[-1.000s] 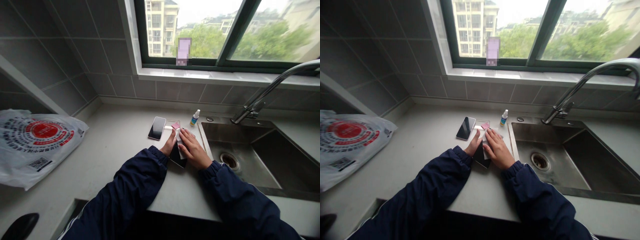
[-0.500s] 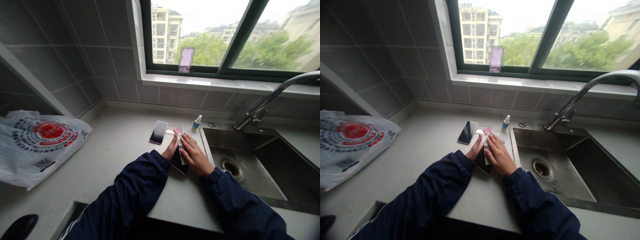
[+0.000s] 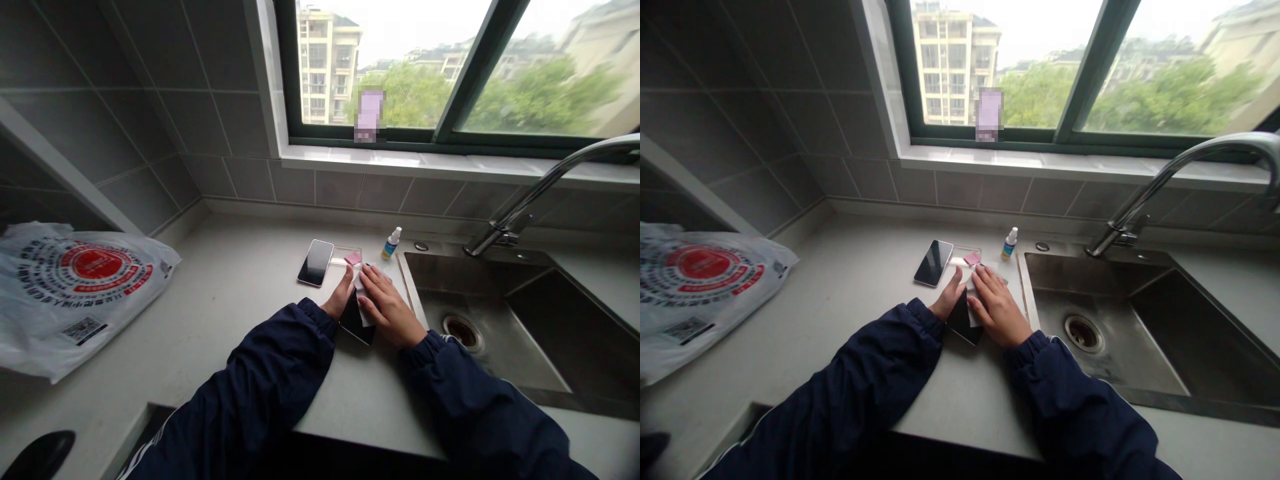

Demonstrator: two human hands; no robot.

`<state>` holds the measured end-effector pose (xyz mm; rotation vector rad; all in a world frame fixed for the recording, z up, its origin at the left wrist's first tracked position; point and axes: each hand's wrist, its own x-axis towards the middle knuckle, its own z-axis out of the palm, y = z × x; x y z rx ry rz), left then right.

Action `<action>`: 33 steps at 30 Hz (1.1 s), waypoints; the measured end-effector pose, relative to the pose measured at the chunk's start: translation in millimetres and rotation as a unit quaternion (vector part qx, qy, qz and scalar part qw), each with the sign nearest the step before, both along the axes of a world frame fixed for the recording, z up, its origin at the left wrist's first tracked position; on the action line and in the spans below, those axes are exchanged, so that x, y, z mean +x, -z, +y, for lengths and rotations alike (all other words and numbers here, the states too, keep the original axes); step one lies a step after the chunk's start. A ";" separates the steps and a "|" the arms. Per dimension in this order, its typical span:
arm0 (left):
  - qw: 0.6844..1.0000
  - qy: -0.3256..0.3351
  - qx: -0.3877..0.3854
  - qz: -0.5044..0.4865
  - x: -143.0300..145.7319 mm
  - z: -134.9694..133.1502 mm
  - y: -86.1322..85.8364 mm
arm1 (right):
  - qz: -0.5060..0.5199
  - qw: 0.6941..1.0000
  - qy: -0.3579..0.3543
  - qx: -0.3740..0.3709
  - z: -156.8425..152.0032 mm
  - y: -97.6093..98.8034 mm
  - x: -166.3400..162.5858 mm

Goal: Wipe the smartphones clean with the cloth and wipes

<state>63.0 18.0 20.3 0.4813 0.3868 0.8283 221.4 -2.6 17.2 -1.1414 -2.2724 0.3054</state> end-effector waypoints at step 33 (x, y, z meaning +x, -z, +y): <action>1.000 0.007 0.007 -0.010 -1.0 -0.6 2.7 | 0.014 1.000 0.014 -0.012 3.3 -0.1 2.5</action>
